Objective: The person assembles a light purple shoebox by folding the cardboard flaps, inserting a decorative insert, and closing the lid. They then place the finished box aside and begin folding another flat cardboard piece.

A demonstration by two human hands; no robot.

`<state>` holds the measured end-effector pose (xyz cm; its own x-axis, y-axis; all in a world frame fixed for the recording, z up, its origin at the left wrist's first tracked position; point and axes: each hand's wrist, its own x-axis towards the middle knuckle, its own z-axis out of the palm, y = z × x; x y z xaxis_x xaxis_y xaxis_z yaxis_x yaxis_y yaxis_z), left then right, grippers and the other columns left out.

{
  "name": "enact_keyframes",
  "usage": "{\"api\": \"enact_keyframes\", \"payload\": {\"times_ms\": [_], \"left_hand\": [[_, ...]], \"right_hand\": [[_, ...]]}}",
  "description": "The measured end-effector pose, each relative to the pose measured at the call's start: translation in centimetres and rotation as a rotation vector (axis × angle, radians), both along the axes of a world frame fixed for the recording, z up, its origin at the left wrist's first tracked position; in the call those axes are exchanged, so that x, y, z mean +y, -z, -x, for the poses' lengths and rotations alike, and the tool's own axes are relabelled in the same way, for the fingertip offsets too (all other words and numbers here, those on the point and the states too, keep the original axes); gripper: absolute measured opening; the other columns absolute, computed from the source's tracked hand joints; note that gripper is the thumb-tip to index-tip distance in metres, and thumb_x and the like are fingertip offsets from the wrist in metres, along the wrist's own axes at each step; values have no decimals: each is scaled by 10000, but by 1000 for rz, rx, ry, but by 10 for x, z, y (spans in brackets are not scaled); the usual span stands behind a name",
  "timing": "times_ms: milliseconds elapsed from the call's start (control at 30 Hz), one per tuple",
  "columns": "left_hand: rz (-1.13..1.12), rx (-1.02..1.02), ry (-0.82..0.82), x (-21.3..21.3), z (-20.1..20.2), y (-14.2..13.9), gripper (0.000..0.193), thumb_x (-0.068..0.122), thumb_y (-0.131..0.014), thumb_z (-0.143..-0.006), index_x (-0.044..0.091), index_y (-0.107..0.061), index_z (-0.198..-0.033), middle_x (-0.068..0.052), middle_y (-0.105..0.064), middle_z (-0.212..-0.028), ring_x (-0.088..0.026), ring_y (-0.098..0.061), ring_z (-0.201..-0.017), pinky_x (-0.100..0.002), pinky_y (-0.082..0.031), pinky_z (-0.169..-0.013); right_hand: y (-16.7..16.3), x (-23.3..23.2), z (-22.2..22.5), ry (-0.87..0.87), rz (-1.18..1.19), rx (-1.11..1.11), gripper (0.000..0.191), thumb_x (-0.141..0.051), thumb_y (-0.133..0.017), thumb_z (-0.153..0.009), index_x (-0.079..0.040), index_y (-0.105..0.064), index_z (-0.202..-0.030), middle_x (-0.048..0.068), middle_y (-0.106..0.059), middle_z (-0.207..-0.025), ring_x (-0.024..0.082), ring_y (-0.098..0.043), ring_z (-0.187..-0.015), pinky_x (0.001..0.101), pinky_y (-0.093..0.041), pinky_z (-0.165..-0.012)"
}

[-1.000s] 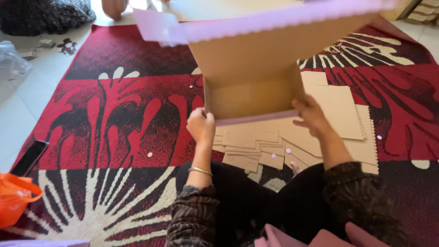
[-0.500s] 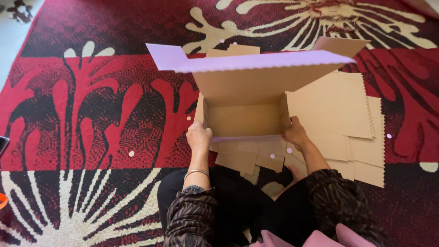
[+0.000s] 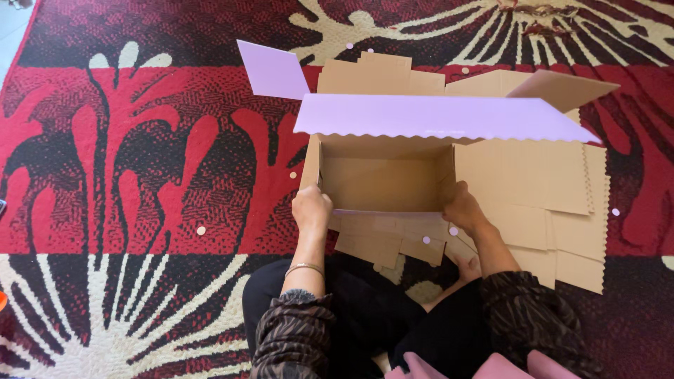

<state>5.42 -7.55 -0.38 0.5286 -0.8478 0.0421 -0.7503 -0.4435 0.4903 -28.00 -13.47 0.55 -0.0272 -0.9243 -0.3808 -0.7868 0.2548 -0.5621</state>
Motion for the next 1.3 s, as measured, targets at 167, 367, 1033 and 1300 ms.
{"api": "enact_keyframes", "payload": {"times_ms": [167, 367, 1033, 1300], "left_hand": [[10, 57, 84, 3, -10, 7, 152, 124, -659, -796, -4, -728, -840, -278, -709, -852, -467, -702, -826, -534, -562, -777], [2, 34, 54, -3, -6, 14, 159, 115, -635, -833, -1, -742, -858, -275, -715, -870, -455, -713, -850, -527, -573, -794], [97, 53, 119, 9, -11, 16, 201, 116, -628, -807, 39, -719, -969, -246, -715, -866, -459, -693, -843, -544, -550, -790], [97, 173, 75, 13, -6, 6, 234, 123, -643, -809, 65, -733, -1017, -274, -706, -831, -474, -682, -824, -549, -536, -783]], "right_hand": [[8, -4, 6, -7, 24, 21, 555, 30, -618, -767, 48, -391, -1274, 358, -670, -1012, 481, -679, -1006, 505, -535, -855], [11, -2, 7, -20, 34, 25, 544, 29, -624, -760, 46, -412, -1260, 369, -661, -1063, 494, -655, -1069, 507, -518, -908], [13, 1, 5, -112, 410, 120, 190, -142, -584, -947, -31, -637, -1093, 292, -700, -989, 484, -660, -974, 531, -530, -849], [13, 3, 5, -86, 416, 48, 231, -171, -612, -918, -31, -621, -1102, 306, -690, -950, 502, -653, -919, 552, -529, -797]]}}
